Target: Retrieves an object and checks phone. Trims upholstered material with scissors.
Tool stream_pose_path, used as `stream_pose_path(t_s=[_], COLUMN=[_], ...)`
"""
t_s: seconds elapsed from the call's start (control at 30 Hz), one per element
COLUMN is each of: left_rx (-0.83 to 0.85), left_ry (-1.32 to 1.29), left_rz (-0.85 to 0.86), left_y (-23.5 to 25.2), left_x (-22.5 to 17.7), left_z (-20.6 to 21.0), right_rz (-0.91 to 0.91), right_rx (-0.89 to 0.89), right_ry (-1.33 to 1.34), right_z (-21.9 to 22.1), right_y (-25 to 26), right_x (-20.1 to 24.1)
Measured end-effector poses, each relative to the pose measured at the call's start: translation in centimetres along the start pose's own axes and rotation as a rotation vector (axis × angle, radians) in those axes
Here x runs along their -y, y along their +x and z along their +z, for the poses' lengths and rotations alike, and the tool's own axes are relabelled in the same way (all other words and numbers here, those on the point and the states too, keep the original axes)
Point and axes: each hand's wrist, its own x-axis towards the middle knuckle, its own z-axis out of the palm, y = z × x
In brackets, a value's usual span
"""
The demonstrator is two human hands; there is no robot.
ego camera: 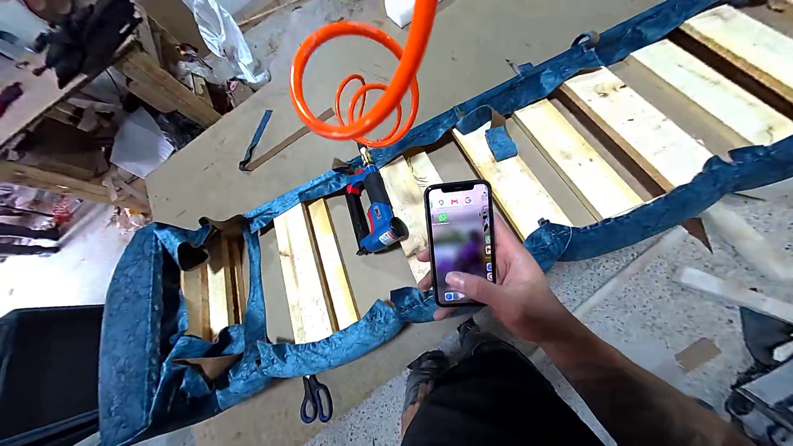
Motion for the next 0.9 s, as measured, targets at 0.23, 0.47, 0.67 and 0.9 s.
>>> stream_pose_path(t_s=[0.23, 0.47, 0.67, 0.9], left_rx=[0.017, 0.039, 0.022, -0.064], left_ry=[-0.140, -0.252, 0.029, 0.120], left_rz=[0.090, 0.011, 0.069, 0.109], left_y=[-1.0, -2.9, -2.7, -2.2], left_x=[0.8, -3.3, -5.6, -5.1], left_z=[0.2, -2.0, -3.6, -2.4], right_rz=[0.041, 0.099, 0.130, 0.079], right_rx=[0.018, -0.176, -0.257, -0.067], right_ry=[0.156, 0.058, 0.020, 0.025], right_z=[-1.4, -1.5, -2.0, -3.1], right_y=[-0.7, -1.1, -1.2, -1.7], right_x=[-0.7, -0.5, -0.9, -0.5])
